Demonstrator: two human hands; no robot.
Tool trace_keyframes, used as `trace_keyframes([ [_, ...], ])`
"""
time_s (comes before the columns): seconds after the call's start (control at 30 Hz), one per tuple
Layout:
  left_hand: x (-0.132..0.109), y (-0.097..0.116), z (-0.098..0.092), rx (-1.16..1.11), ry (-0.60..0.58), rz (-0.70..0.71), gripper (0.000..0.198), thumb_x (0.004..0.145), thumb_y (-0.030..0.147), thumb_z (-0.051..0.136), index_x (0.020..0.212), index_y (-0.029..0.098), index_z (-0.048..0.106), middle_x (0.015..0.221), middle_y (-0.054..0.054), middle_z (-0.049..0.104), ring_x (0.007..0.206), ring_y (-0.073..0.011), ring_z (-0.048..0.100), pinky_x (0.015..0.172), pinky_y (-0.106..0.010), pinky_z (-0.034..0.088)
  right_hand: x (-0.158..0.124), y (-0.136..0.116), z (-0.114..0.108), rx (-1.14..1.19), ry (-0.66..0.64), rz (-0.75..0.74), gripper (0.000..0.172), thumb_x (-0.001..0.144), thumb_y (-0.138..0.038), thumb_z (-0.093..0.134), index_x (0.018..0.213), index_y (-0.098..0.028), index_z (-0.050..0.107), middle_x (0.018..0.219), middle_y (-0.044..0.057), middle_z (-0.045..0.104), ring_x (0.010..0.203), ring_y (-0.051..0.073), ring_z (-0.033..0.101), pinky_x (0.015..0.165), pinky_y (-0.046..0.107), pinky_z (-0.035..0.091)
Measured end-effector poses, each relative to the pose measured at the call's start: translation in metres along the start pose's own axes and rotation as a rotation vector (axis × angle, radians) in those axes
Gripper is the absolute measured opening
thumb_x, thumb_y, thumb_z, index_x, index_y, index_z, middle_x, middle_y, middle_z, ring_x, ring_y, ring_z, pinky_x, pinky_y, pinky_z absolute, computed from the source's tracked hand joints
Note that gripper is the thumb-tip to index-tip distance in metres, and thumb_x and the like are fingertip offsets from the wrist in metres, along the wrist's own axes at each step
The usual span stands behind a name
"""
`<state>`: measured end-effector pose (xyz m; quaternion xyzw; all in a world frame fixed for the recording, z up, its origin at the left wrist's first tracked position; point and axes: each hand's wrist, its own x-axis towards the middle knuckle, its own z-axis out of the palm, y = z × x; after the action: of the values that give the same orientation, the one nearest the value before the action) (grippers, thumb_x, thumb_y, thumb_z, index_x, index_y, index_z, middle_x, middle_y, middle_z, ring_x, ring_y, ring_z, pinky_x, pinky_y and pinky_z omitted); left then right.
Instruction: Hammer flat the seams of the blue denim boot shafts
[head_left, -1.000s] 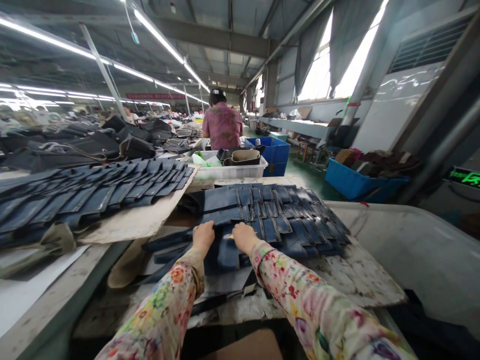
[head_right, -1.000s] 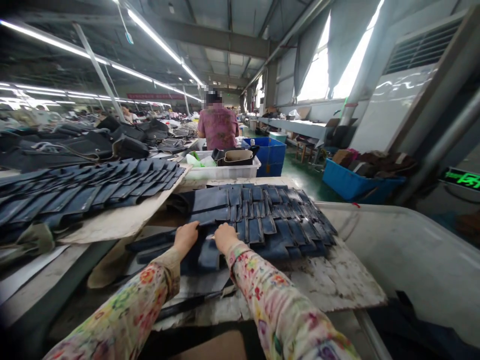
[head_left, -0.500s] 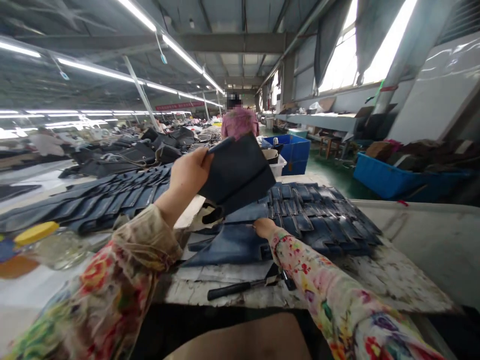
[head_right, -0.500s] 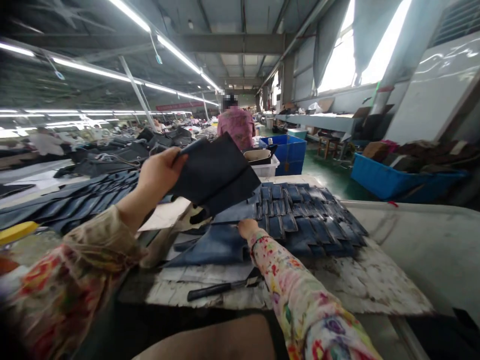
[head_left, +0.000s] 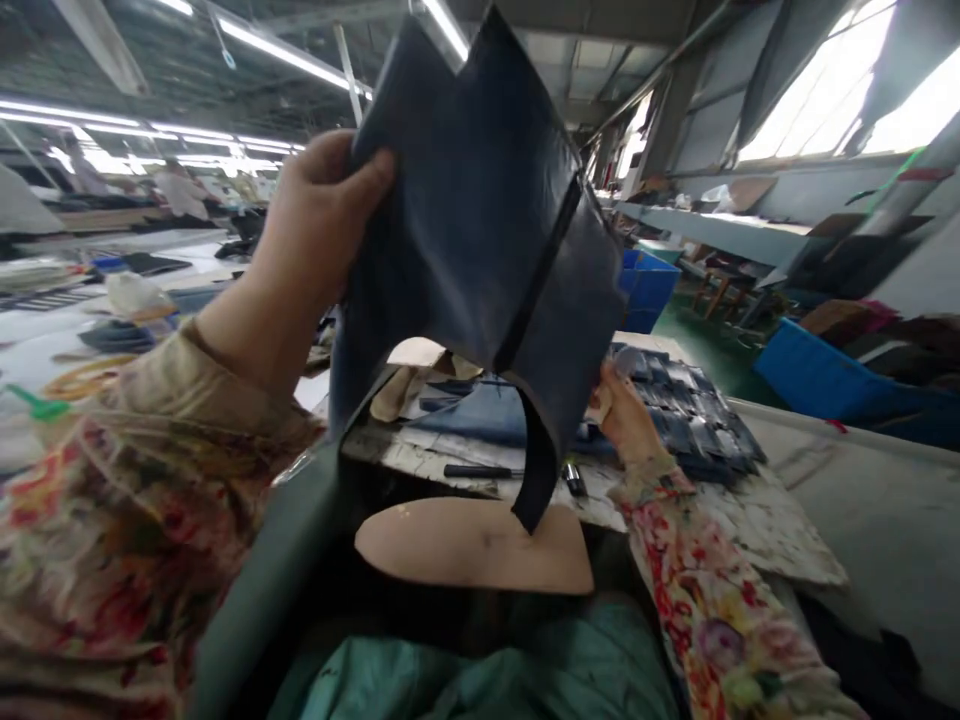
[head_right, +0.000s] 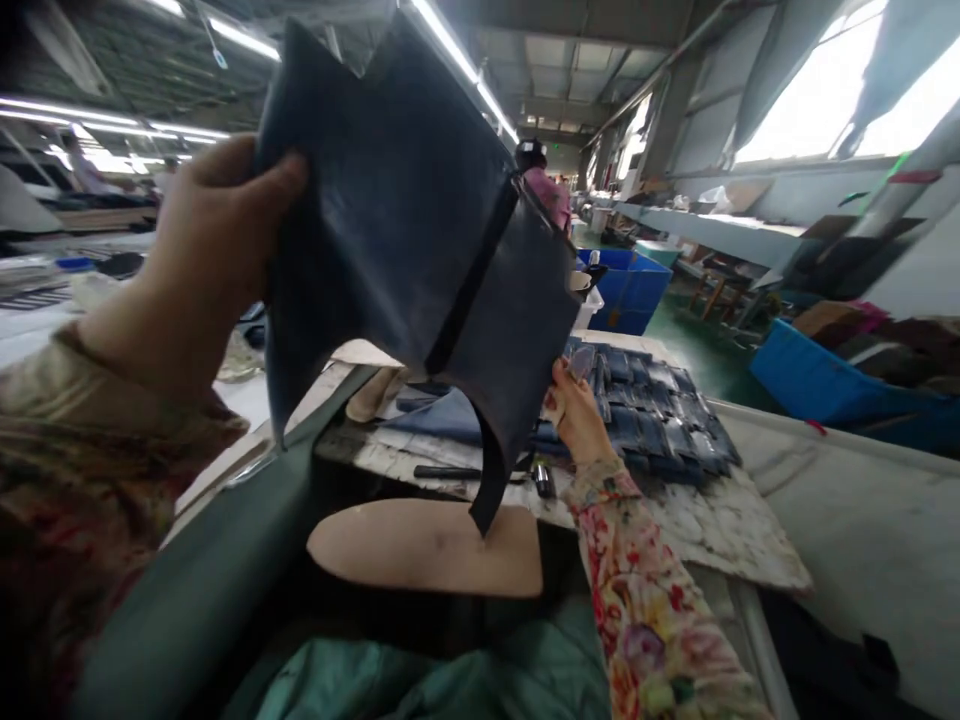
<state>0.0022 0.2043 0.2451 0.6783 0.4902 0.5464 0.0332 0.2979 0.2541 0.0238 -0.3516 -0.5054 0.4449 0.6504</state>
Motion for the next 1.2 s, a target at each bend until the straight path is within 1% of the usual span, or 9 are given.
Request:
trace_keyframes([
  [0.1, -0.051, -0.034, -0.037, -0.082, -0.037, -0.209, 0.056, 0.079, 0.049, 0.048, 0.124, 0.016, 0.051, 0.113, 0.003, 0.064, 0.109, -0.0258, 0.058, 0.083, -0.038, 0.046, 0.005, -0.028, 0.008, 0.097, 0.042, 0.031, 0.048, 0.060, -0.048, 0.078, 0.095, -0.019, 0.063, 0.085, 0.000, 0.068, 0.064, 0.013, 0.062, 0.049, 0.021, 0.051],
  [0.17, -0.091, -0.064, -0.063, -0.171, -0.031, -0.308, 0.058, 0.073, 0.049, 0.059, 0.120, 0.014, 0.055, 0.114, -0.001, 0.065, 0.105, -0.0233, 0.059, 0.089, -0.038, 0.046, 0.002, -0.049, 0.019, 0.049, 0.013, 0.017, 0.046, 0.057, -0.042, 0.081, 0.094, -0.019, 0.064, 0.088, 0.000, 0.069, 0.069, 0.014, 0.064, 0.056, 0.025, 0.055],
  [0.33, -0.191, -0.131, -0.106, -0.300, 0.042, -0.672, 0.065, 0.055, 0.052, 0.078, 0.109, 0.021, 0.061, 0.113, 0.001, 0.067, 0.102, -0.0219, 0.058, 0.090, -0.035, 0.048, -0.023, -0.083, 0.066, -0.226, -0.280, -0.089, 0.034, 0.065, -0.040, 0.077, 0.090, -0.019, 0.067, 0.079, -0.001, 0.067, 0.069, 0.014, 0.062, 0.061, 0.026, 0.053],
  [0.5, -0.256, -0.166, -0.114, -0.359, 0.021, -0.922, 0.060, 0.051, 0.050, 0.081, 0.103, 0.026, 0.062, 0.116, 0.003, 0.066, 0.110, -0.0227, 0.056, 0.089, -0.030, 0.048, -0.036, -0.084, 0.105, -0.474, -0.527, -0.170, 0.033, 0.071, -0.046, 0.069, 0.078, -0.014, 0.065, 0.062, -0.002, 0.058, 0.059, 0.012, 0.054, 0.052, 0.022, 0.044],
  [0.63, -0.286, -0.180, -0.093, -0.418, -0.142, -1.038, 0.060, 0.054, 0.043, 0.081, 0.107, 0.026, 0.060, 0.120, -0.002, 0.064, 0.107, -0.0252, 0.059, 0.085, -0.034, 0.051, -0.037, -0.087, 0.108, -0.689, -0.634, -0.168, 0.038, 0.073, -0.053, 0.062, 0.067, -0.015, 0.060, 0.056, -0.002, 0.052, 0.053, 0.011, 0.049, 0.046, 0.020, 0.035],
  [0.77, -0.313, -0.180, -0.044, -0.492, -0.380, -1.130, 0.061, 0.052, 0.041, 0.080, 0.106, 0.021, 0.060, 0.114, -0.008, 0.066, 0.100, -0.0267, 0.063, 0.083, -0.037, 0.053, -0.037, -0.097, 0.080, -0.948, -0.671, -0.169, 0.040, 0.077, -0.055, 0.056, 0.060, -0.018, 0.057, 0.050, -0.003, 0.048, 0.048, 0.010, 0.044, 0.044, 0.020, 0.029],
  [0.93, -0.347, -0.164, 0.013, -0.492, -0.685, -1.144, 0.045, 0.048, 0.040, 0.079, 0.085, 0.017, 0.067, 0.091, -0.007, 0.072, 0.087, -0.0261, 0.066, 0.077, -0.038, 0.054, -0.058, -0.072, 0.006, -1.273, -0.746, 0.006, 0.034, 0.076, -0.047, 0.054, 0.056, -0.021, 0.056, 0.049, -0.002, 0.053, 0.047, 0.012, 0.048, 0.046, 0.021, 0.031],
  [1.1, -0.340, -0.177, 0.004, -0.399, -0.578, -1.096, 0.052, 0.048, 0.046, 0.077, 0.091, 0.019, 0.066, 0.092, -0.007, 0.071, 0.087, -0.0267, 0.065, 0.071, -0.037, 0.053, -0.099, -0.030, -0.064, -1.205, -0.824, 0.272, 0.031, 0.075, -0.048, 0.053, 0.063, -0.022, 0.066, 0.054, 0.000, 0.060, 0.054, 0.017, 0.056, 0.052, 0.024, 0.043],
  [1.2, -0.309, -0.187, -0.013, -0.285, -0.392, -1.036, 0.063, 0.054, 0.058, 0.068, 0.104, 0.020, 0.060, 0.107, -0.009, 0.067, 0.103, -0.0278, 0.060, 0.081, -0.037, 0.049, -0.107, -0.030, -0.073, -1.112, -0.649, 0.221, 0.037, 0.080, -0.051, 0.050, 0.079, -0.020, 0.070, 0.069, 0.003, 0.067, 0.067, 0.020, 0.062, 0.062, 0.028, 0.048],
])
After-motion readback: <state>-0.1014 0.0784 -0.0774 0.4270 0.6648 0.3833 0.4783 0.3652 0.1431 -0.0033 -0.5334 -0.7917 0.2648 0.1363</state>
